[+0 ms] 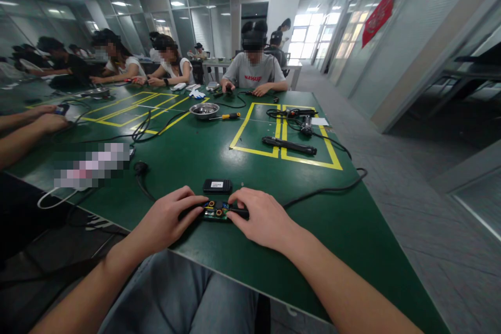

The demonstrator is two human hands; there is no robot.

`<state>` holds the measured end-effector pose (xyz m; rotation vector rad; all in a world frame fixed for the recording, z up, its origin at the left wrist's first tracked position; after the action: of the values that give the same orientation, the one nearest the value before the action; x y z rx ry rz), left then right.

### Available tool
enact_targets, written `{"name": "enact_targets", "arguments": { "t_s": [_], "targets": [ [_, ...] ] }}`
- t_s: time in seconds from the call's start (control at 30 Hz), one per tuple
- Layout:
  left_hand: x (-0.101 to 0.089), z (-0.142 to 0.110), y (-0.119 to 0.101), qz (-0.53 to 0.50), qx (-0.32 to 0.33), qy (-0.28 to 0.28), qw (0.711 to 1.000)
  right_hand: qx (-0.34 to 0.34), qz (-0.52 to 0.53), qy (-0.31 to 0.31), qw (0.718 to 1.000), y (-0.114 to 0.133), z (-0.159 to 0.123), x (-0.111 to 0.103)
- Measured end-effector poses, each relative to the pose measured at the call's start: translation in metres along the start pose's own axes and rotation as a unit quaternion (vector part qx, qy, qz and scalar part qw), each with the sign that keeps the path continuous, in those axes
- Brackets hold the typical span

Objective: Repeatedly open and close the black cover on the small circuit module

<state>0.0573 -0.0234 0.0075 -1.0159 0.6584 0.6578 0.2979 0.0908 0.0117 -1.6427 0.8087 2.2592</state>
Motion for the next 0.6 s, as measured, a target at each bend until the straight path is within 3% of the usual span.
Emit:
{"name": "enact_targets", "arguments": {
  "t_s": [0.23, 0.6],
  "targets": [
    [-0.0042, -0.0024, -0.004, -0.046, -0.012, -0.025, 0.999, -0.01, 0.037, -0.005, 0.999, 0.0002, -0.0015, -0.0063],
    [-0.0028, 0.0023, -0.0006, -0.025, -0.018, 0.004, 1.0, -0.004, 0.033, 0.003, 0.999, -0.0008, 0.0, -0.0057]
  ]
}}
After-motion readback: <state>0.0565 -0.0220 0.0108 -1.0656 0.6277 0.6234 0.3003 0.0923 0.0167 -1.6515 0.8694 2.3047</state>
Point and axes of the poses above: each hand's wrist, its own z-axis towards the middle knuckle, its own x-axis out of the palm, y = z × x, the point moved 1 cm from there along z, towards the middle knuckle, and after that the axes turned 14 degrees about -z, right-handed, at the moved point
